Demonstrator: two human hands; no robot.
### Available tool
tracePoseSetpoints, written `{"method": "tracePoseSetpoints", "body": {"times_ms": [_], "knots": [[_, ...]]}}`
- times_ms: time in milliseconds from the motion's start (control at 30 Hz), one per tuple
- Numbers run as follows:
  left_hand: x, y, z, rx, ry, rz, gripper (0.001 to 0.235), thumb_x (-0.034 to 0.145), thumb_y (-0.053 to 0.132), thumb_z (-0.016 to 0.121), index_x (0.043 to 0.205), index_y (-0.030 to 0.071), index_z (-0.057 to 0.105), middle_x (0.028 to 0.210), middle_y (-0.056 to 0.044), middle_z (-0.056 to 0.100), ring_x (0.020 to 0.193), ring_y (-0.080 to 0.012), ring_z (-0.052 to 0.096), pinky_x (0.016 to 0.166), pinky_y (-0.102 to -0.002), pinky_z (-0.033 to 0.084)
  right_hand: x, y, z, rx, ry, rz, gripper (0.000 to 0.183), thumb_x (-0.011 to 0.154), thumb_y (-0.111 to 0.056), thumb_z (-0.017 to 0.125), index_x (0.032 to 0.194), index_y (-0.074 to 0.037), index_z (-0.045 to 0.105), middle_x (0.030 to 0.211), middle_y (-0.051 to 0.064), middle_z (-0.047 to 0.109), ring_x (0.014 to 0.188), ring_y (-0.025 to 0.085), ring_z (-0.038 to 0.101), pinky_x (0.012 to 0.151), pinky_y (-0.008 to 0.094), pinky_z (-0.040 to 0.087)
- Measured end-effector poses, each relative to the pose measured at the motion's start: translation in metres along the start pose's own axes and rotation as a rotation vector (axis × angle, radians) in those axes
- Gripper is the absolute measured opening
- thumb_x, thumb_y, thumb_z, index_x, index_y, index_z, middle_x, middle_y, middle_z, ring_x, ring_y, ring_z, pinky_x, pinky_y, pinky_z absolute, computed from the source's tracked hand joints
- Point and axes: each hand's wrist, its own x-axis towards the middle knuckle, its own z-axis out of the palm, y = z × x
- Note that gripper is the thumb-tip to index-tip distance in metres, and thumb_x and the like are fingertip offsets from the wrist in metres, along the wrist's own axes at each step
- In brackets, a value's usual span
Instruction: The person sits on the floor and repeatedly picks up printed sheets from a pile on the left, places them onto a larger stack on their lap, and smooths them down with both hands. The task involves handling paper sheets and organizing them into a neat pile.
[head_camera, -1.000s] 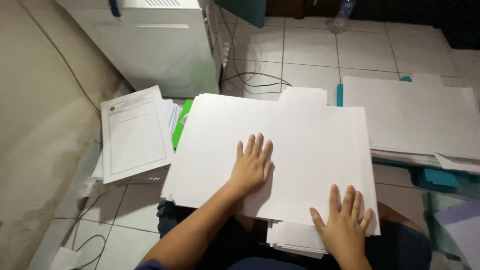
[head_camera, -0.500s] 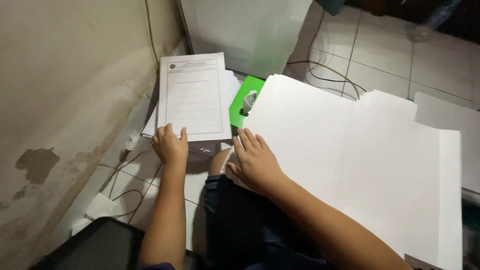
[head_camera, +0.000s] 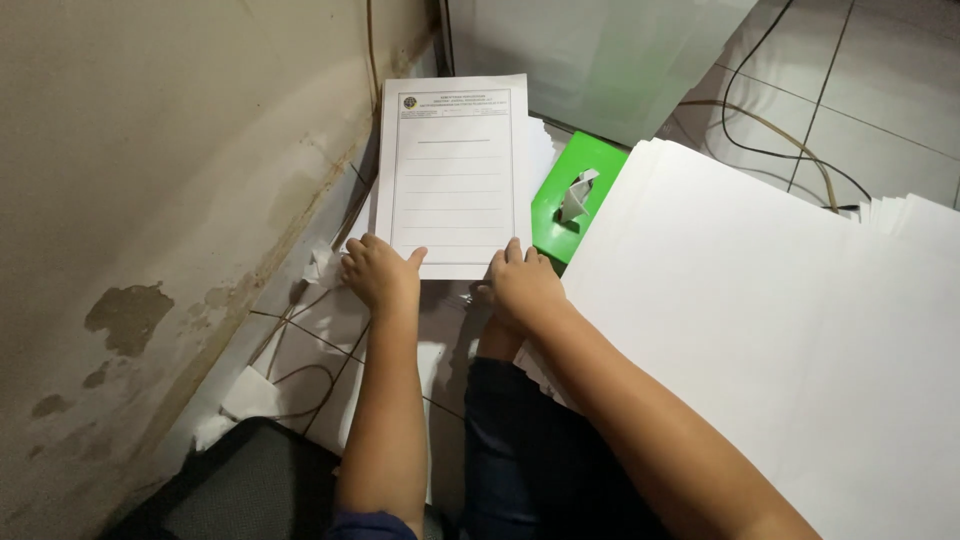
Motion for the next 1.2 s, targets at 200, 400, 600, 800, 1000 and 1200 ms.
{"method": "tracePoseSetpoints", "body": {"times_ms": [200,400,600,800,1000,1200], "knots": [[0.0,0.004,-0.022,-0.076,0.007,-0.043,0.053,0.09,0.036,0.078,0.121,-0.002,0.06,0.113,-0.017,0.063,0.109,-0.033,0.065,0.088,-0.047,0.053,0.005,0.002,0.003,0.207,0.079,0.088,0.036,0.091,-0.028,0.066,0.108,0.004,0.069,0.112,0.025,0.063,0.086,0.041,0.076,0.073,0.046,0.063],[0.0,0.006,-0.037,-0.362,-0.083,-0.035,0.032,0.105,0.026,0.059,0.123,-0.001,0.062,0.11,-0.019,0.071,0.105,-0.0337,0.072,0.086,-0.047,0.057,0.005,0.0,-0.007,0.103,0.009,0.099,0.04,0.095,-0.035,0.062,0.112,0.0,0.068,0.109,0.022,0.063,0.1,0.042,0.072,0.077,0.05,0.063],[-0.035,0.007,-0.087,-0.503,0.147,0.094,0.025,0.107,0.018,0.056,0.11,0.004,0.076,0.091,-0.02,0.077,0.091,-0.0405,0.075,0.08,-0.051,0.059,0.017,-0.004,-0.005,0.297,0.181,0.187,0.049,0.101,-0.043,0.056,0.126,-0.002,0.067,0.139,0.027,0.058,0.127,0.044,0.06,0.098,0.06,0.052],[-0.113,-0.028,-0.142,-0.804,0.468,0.158,0.031,0.118,0.028,0.054,0.1,0.01,0.071,0.08,-0.012,0.071,0.079,-0.0243,0.069,0.08,-0.037,0.052,-0.063,0.007,-0.119,1.096,0.22,0.293,0.087,0.101,-0.043,0.057,0.162,0.001,0.013,0.164,0.036,0.02,0.154,0.048,0.023,0.125,0.061,0.023],[-0.185,0.031,-0.158,-1.066,0.022,0.246,0.051,0.111,0.046,0.05,0.078,0.008,0.057,0.057,-0.009,0.044,0.062,-0.0184,0.043,0.065,-0.036,0.034,-0.221,0.082,-0.154,1.428,0.716,0.143,0.051,0.104,-0.017,0.061,0.147,0.001,0.041,0.131,0.016,0.06,0.123,0.023,0.052,0.11,0.047,0.046],[-0.27,0.15,-0.162,-1.12,-0.636,1.219,0.043,0.108,0.031,0.043,0.088,0.004,0.07,0.086,-0.004,0.074,0.084,-0.0178,0.072,0.08,-0.031,0.054,-0.427,0.166,-0.13,1.078,0.963,0.554,0.071,0.096,-0.004,0.052,0.159,0.005,0.019,0.169,0.021,0.022,0.156,0.026,0.02,0.128,0.038,0.012]]}}
